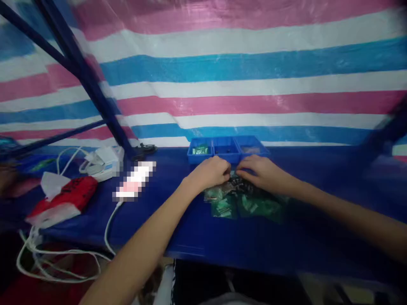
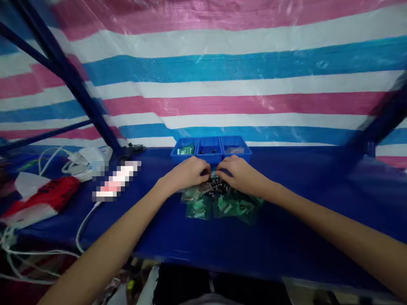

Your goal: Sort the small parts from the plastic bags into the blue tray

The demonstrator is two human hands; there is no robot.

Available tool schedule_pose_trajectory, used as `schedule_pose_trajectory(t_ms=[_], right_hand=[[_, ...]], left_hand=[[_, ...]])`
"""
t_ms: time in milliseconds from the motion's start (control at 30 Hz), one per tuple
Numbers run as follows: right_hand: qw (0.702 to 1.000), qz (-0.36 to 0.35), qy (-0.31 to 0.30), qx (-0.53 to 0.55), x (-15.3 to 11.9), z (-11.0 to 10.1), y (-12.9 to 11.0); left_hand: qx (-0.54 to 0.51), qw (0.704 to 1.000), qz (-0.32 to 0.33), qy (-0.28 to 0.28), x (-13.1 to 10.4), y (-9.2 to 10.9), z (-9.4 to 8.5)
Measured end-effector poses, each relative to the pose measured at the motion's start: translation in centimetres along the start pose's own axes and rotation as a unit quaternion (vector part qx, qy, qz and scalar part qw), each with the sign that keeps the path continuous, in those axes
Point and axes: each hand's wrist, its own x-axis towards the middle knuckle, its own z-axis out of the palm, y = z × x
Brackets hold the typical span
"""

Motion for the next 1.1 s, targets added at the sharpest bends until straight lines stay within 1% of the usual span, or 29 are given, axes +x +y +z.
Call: schedule_pose_trajectory(t_ms=[100,233,400,500,633,800,867,1000,1100], right_hand=[[1.0,-0.004,0.009,-0.003,0.0,0.3,-0.1],[1.0,-0.017,0.009,-0.001,-0.5,-0.2,-0.2],[1.0,0.009,0.009,-0.008,-0.7,-0.6,-0.6],[1.0,0.014,0.016,-0.009,-0.6,-0.4,-0.7],[0.998,0.028,0.053,-0.014,-0.8,0.1,-0.6],[0.992,0.059,0.108,-0.005,-1.0,0.8,-0.7],[0.99,0.062,0.127,0.009,-1.1,0.9,-0.9],[0.984,0.068,0.159,0.048,-1.0,0.7,-1.2],[0.976,0.101,0.168,0.09,-0.8,0.5,-1.4]], left_hand=[[-0.03,1.0,-0.004,0.006,-0.1,-0.1,-0.1],[-0.043,0.999,0.014,-0.004,-0.2,-0.2,-0.2],[-0.002,1.0,0.015,-0.023,-0.7,-0.1,-0.5],[0.027,0.999,0.019,-0.017,-0.9,-0.1,-0.6],[0.068,0.997,0.029,0.019,-0.8,-0.2,-0.6],[0.052,0.989,0.084,0.114,-0.9,0.0,-1.3],[0.04,0.984,0.101,0.141,-1.1,0.3,-1.6],[0.004,0.978,0.117,0.17,-1.1,0.8,-1.3],[-0.017,0.977,0.114,0.181,-0.9,1.0,-0.4]])
